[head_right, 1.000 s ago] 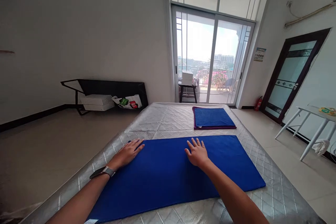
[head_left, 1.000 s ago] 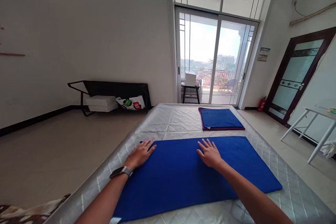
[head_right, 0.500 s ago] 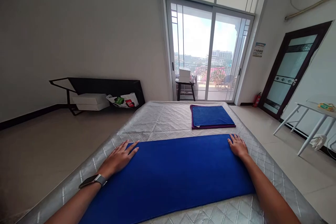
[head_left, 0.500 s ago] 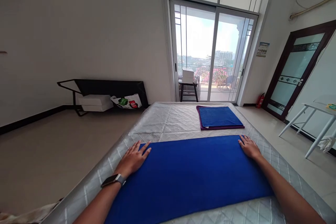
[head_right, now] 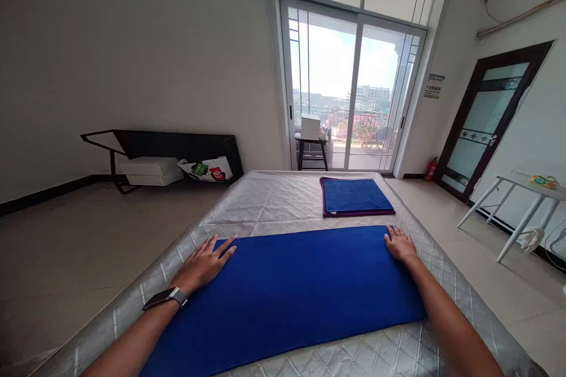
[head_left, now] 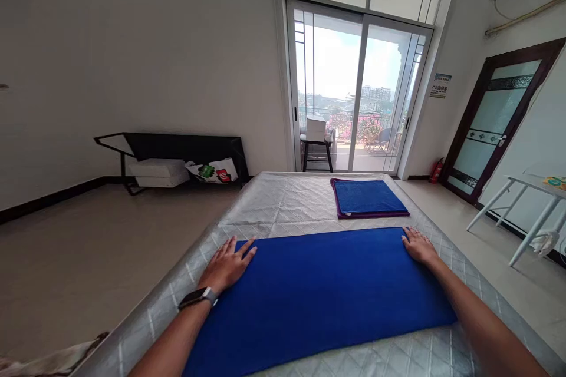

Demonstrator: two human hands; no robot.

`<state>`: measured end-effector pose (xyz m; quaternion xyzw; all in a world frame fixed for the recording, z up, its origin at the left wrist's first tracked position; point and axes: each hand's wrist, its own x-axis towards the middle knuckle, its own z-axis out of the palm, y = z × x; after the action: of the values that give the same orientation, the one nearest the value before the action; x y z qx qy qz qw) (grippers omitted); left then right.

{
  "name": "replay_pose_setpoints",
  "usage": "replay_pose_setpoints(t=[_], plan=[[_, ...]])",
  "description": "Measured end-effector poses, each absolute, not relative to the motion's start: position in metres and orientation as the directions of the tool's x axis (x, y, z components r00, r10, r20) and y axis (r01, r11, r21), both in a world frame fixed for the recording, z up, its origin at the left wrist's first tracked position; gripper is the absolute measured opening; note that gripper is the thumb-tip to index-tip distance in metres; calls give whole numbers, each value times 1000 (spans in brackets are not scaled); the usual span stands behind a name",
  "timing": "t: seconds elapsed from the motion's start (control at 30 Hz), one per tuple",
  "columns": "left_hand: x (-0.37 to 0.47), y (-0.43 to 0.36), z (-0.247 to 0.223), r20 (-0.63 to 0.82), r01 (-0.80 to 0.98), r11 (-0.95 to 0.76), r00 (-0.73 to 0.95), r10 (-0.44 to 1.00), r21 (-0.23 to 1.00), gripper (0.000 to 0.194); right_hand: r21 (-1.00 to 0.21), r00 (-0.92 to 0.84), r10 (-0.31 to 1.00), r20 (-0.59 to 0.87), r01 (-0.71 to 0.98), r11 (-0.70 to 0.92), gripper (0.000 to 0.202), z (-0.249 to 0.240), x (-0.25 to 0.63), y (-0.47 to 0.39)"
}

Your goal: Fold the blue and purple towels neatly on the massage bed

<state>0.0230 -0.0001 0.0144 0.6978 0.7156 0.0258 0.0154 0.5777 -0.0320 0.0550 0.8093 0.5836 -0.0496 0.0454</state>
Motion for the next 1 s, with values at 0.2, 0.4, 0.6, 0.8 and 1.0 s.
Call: replay_pose_setpoints(t=[0.2, 0.4, 0.6, 0.8, 1.0], plan=[[24, 3, 12, 23, 998, 20, -22, 1000, 58, 63, 48, 258, 965, -47, 965, -256, 57, 67, 519, -16], [19, 8, 3, 95, 993, -1, -10, 995, 120, 62, -178, -237, 971, -12, 956, 231, 59, 48, 390, -21], [14, 10, -3, 95, 994, 0, -11, 995, 112, 60, -206, -252, 965, -69, 950, 234, 61, 40, 399, -23], [12, 12, -5, 98, 993, -22, 11, 995, 114, 64, -86, 86, 993, -79, 992, -93, 60, 41, 536, -21], [0, 19, -19, 147, 991, -61, 44, 988, 115, 63, -90, 274, 961, -49, 957, -277, 62, 31, 615, -25]])
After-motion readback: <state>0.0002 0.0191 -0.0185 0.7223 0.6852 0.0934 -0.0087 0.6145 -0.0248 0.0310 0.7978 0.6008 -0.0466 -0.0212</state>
